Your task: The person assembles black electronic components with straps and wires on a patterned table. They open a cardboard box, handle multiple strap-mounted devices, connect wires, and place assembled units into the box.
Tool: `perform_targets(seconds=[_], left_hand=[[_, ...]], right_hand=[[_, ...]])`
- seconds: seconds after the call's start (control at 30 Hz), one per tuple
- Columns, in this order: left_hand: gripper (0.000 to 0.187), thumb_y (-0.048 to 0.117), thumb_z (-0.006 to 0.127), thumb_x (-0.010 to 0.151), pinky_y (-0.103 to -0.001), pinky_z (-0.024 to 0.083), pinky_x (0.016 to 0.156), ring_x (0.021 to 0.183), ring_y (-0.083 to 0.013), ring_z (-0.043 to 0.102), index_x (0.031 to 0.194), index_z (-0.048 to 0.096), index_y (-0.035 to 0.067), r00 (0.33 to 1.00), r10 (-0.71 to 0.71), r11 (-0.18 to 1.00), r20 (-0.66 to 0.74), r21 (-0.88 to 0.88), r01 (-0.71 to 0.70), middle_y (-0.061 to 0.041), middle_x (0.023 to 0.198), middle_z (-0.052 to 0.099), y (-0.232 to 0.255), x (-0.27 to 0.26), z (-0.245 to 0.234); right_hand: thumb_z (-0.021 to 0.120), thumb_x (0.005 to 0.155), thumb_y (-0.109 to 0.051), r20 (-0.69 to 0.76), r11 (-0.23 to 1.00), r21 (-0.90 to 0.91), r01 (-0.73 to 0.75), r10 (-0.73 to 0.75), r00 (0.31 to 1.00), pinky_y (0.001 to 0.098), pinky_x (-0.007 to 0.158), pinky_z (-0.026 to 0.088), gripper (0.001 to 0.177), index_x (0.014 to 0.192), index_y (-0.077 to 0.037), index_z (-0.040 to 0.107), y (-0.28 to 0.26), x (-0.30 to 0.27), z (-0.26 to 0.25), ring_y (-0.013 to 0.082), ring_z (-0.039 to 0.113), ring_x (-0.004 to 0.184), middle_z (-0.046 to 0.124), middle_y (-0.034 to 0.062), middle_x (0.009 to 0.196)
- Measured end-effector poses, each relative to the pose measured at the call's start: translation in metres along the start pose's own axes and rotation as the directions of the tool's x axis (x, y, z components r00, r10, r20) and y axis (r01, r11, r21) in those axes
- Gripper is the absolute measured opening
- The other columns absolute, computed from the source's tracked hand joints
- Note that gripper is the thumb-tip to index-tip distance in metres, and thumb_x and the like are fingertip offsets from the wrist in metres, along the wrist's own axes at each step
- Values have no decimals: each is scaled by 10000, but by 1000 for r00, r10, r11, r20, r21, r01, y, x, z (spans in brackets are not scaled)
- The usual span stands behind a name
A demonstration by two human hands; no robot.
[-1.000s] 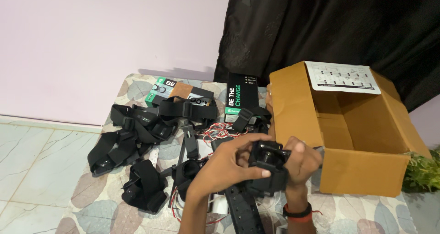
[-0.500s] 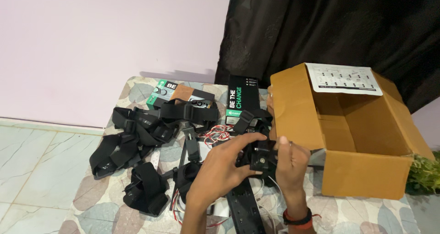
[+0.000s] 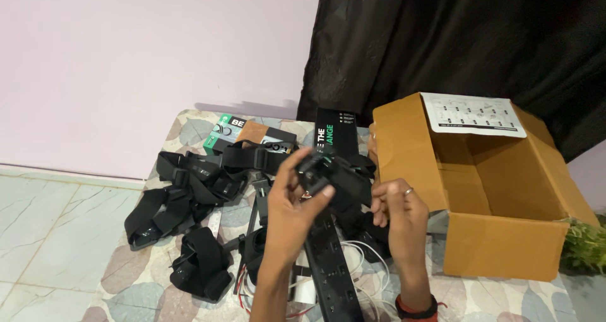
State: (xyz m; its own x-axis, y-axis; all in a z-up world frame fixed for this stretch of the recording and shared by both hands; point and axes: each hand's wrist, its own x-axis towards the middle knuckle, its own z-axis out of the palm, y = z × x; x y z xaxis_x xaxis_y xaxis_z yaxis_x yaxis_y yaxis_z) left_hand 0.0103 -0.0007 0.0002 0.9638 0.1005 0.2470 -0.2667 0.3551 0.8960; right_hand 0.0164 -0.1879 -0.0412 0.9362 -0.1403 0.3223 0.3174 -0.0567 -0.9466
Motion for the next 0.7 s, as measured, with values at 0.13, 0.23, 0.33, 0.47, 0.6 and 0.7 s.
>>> perform_targets(seconds=[0.13, 0.23, 0.33, 0.47, 0.6, 0.7], left_hand=[[666, -1, 681, 864, -361, 601, 845, 1046, -200, 689, 1472, 413, 49, 971, -229, 918, -72, -349, 190, -132, 1231, 658, -15, 5, -2], [650, 22, 661, 876, -370, 617, 842, 1037, -209, 699, 1474, 408, 56, 961, -268, 882, -68, -418, 216, -130, 1208, 662, -20, 6, 0], [624, 41, 668, 881, -367, 631, 846, 1034, -213, 712, 1460, 437, 27, 961, -277, 871, -20, -428, 242, -135, 1208, 666, -20, 5, 1], [612, 60, 699, 894, -378, 612, 833, 1004, -235, 722, 1444, 448, -38, 961, -271, 861, 61, -430, 270, -176, 1174, 660, -20, -2, 9], [632, 107, 715, 838, -364, 658, 732, 954, -197, 718, 1408, 448, 43, 941, -326, 889, 92, -310, 338, -128, 1139, 679, -13, -7, 18], [667, 62, 769, 823, -316, 616, 784, 1016, -172, 687, 1389, 419, 25, 990, -98, 976, 104, -185, 116, -120, 1145, 655, -7, -9, 19]], right_hand=[[583, 1018, -234, 91, 956, -205, 212, -197, 976, 249, 550, 479, 248, 1037, -2, 669, -13, -5, 5, 106, 621, 637, 683, 39, 796], [671, 956, -219, 124, 814, -436, 383, -367, 922, 277, 557, 493, 237, 1062, -6, 669, -19, -8, 11, 149, 644, 628, 684, 66, 792], [660, 975, -247, 147, 681, -554, 479, -487, 861, 315, 574, 477, 245, 1025, -7, 659, -18, -6, 10, 206, 638, 632, 666, 106, 807], [532, 1041, -294, 141, 527, -600, 602, -671, 728, 406, 626, 455, 329, 1010, 20, 626, 1, -7, 5, 319, 615, 695, 610, 155, 842], [440, 1082, -316, -58, 625, -575, 528, -675, 736, 406, 585, 442, 430, 1029, 64, 633, 24, -15, 5, 269, 595, 639, 577, 115, 760], [424, 1082, -304, -211, 950, -185, 252, -288, 934, 360, 498, 380, 413, 1013, 37, 645, 27, -17, 5, 173, 528, 556, 567, 86, 692]])
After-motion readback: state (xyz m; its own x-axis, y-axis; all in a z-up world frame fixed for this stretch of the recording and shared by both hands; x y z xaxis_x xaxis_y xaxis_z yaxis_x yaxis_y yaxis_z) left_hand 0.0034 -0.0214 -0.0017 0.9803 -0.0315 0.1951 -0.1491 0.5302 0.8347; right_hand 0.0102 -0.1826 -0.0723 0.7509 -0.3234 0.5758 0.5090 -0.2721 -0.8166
